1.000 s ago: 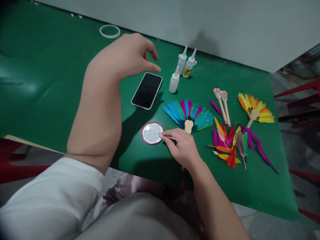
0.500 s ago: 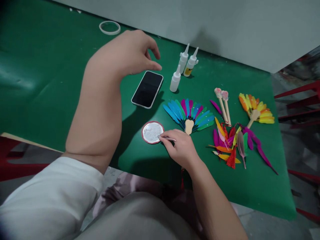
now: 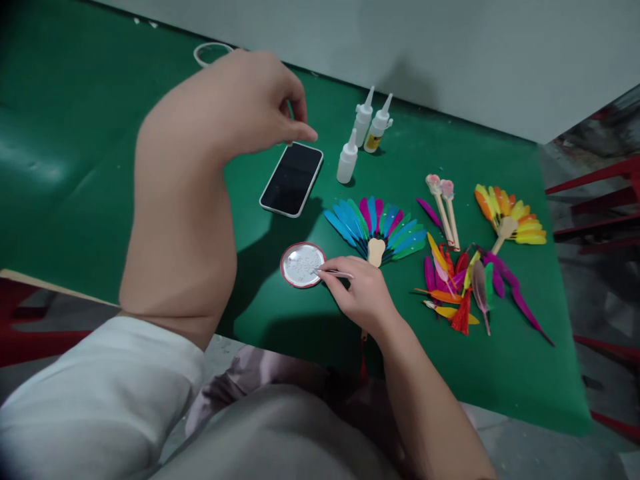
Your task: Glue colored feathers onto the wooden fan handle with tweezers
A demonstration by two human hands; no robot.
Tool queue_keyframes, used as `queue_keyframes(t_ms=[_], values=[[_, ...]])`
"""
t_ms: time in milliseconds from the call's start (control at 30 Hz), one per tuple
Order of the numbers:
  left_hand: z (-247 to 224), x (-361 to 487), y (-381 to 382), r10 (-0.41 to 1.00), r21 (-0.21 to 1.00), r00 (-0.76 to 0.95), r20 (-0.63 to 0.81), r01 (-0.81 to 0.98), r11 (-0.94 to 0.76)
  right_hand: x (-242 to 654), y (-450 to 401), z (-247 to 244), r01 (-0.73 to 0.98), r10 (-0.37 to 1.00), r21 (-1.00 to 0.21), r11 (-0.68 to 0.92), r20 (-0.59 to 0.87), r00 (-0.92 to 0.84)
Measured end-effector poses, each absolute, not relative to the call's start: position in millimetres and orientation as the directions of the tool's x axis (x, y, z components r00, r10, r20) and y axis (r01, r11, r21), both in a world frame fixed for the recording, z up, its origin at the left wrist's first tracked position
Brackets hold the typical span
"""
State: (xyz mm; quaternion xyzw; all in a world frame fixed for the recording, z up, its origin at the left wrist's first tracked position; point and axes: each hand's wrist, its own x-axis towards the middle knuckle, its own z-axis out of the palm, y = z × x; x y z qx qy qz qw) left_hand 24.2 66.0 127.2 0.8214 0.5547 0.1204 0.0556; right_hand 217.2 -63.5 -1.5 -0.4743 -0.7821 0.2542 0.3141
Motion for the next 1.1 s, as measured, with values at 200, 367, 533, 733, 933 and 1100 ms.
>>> queue_keyframes(t_ms=[200, 367, 533, 733, 933, 1100], values=[[104.2, 29.7, 27.9, 0.766, 0.379, 0.638, -0.081, 0.73, -0.569, 218.3, -62.5, 3.1, 0.569, 0.919, -0.722, 0.394, 0.289, -0.268], [44.4, 24.8, -2.3, 0.663, 0.57, 0.735, -0.142, 0.609, -0.552, 216.0, -63.2, 5.9, 0.538, 0.921, -0.749, 0.387, 0.338, -0.192], [22.8, 20.5, -10.3, 0.642, 0.69, 0.753, -0.145, 0.542, -0.48, 213.9, -63.8, 4.6, 0.522, 0.928, -0.769, 0.369, 0.335, -0.162], [19.0, 17.5, -7.2, 0.63, 0.675, 0.774, -0.056, 0.494, -0.547, 213.7, -64.0, 3.5, 0.51, 0.93, -0.779, 0.365, 0.327, -0.165], [16.6, 15.0, -5.7, 0.613, 0.647, 0.788, -0.048, 0.492, -0.582, 213.4, -63.2, 5.7, 0.499, 0.938, -0.795, 0.345, 0.307, -0.159], [18.9, 11.6, -3.6, 0.596, 0.597, 0.802, -0.046, 0.5, -0.627, 215.3, -61.1, 9.3, 0.464, 0.972, -0.855, 0.234, 0.222, -0.08]])
